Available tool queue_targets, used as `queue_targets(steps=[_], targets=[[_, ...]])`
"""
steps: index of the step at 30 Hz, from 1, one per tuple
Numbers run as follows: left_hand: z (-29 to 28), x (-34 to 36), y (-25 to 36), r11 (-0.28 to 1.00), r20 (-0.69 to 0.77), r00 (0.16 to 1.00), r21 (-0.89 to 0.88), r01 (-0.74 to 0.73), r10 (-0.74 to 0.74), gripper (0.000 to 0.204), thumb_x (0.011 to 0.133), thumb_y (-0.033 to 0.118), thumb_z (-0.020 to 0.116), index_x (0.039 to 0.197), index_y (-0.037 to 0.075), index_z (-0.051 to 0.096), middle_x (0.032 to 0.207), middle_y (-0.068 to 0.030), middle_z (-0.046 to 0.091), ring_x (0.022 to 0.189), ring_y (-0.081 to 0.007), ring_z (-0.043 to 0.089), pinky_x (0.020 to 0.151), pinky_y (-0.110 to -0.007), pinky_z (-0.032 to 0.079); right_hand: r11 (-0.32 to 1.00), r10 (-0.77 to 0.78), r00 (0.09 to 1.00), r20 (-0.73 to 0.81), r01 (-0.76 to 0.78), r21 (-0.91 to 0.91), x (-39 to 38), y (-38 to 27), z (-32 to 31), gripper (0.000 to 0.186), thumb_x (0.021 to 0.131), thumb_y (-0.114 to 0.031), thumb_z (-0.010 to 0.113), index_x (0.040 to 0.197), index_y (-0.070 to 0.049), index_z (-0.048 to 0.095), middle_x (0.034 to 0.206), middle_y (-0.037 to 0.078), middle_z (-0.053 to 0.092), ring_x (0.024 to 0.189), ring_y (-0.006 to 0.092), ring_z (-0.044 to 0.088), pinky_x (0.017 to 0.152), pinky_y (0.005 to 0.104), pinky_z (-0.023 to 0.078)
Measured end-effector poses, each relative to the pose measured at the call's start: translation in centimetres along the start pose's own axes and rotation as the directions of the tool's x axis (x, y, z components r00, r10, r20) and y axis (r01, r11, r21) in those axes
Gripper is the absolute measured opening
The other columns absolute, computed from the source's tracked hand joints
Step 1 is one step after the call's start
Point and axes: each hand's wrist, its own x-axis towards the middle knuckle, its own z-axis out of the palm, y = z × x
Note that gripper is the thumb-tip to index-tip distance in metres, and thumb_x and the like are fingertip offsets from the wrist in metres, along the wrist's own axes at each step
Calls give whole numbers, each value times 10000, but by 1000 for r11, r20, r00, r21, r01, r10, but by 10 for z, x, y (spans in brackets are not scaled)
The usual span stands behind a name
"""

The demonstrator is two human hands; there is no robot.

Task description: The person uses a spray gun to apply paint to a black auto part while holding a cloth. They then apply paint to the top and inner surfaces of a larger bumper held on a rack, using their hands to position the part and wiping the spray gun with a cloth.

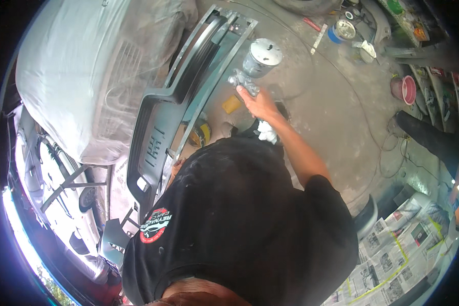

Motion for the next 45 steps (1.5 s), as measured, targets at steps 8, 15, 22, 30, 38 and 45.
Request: queue_targets(steps=[8, 15, 22, 30, 38, 45], targets=[[113, -57, 162, 911, 33, 998, -407, 67, -59, 450, 952, 384, 625, 1171, -7, 659, 1005, -86, 710, 902, -127, 648, 806, -280, 493, 965, -233, 966, -112, 215, -152, 43, -21, -111, 509, 940, -500, 554, 1053, -13, 647, 989, 212, 691, 992, 440, 623, 847, 473, 478], [143, -83, 244, 982, 30, 999, -191, -4, 10, 491, 953, 380, 622, 1250, -11, 613, 1040, -94, 704, 893, -145, 644, 810, -294, 497, 994, -109, 952, 285, 96, 60, 90, -38, -183, 513, 932, -523, 586, 930, -10, 606, 651, 27, 558, 436, 106, 502, 398, 289, 414], [134, -57, 201, 878, 13, 990, -461, 131, -140, 531, 951, 398, 615, 1281, -15, 569, 1138, -131, 664, 878, -226, 659, 787, -315, 531, 990, -127, 992, 13, 125, 68, 113, -36, -208, 431, 937, -460, 597, 885, -35, 650, 587, 12, 548, 443, 127, 533, 399, 312, 428], [173, -38, 175, 937, 26, 998, -345, 57, -51, 457, 964, 396, 601, 1137, -23, 657, 912, -65, 698, 801, -138, 625, 727, -291, 497, 972, -114, 993, -18, 116, 204, 147, -55, -239, 425, 952, -452, 587, 902, -33, 640, 661, 21, 579, 456, 129, 523, 399, 303, 421], [161, -60, 199, 906, -24, 999, -423, 15, -28, 497, 959, 410, 601, 1188, -30, 635, 1056, -118, 704, 913, -168, 643, 789, -292, 502, 955, -21, 1000, 17, 15, 295, 210, -46, -237, 510, 944, -509, 579, 1064, -13, 596, 785, 74, 601, 477, 137, 490, 382, 301, 393], [171, -64, 171, 898, -11, 996, -432, 80, -94, 520, 958, 410, 605, 1235, -30, 604, 1026, -119, 703, 891, -150, 645, 786, -288, 506, 990, -45, 997, -57, 52, 129, 207, -57, -241, 550, 927, -535, 577, 1001, 10, 606, 765, 75, 594, 486, 151, 523, 407, 322, 435]])
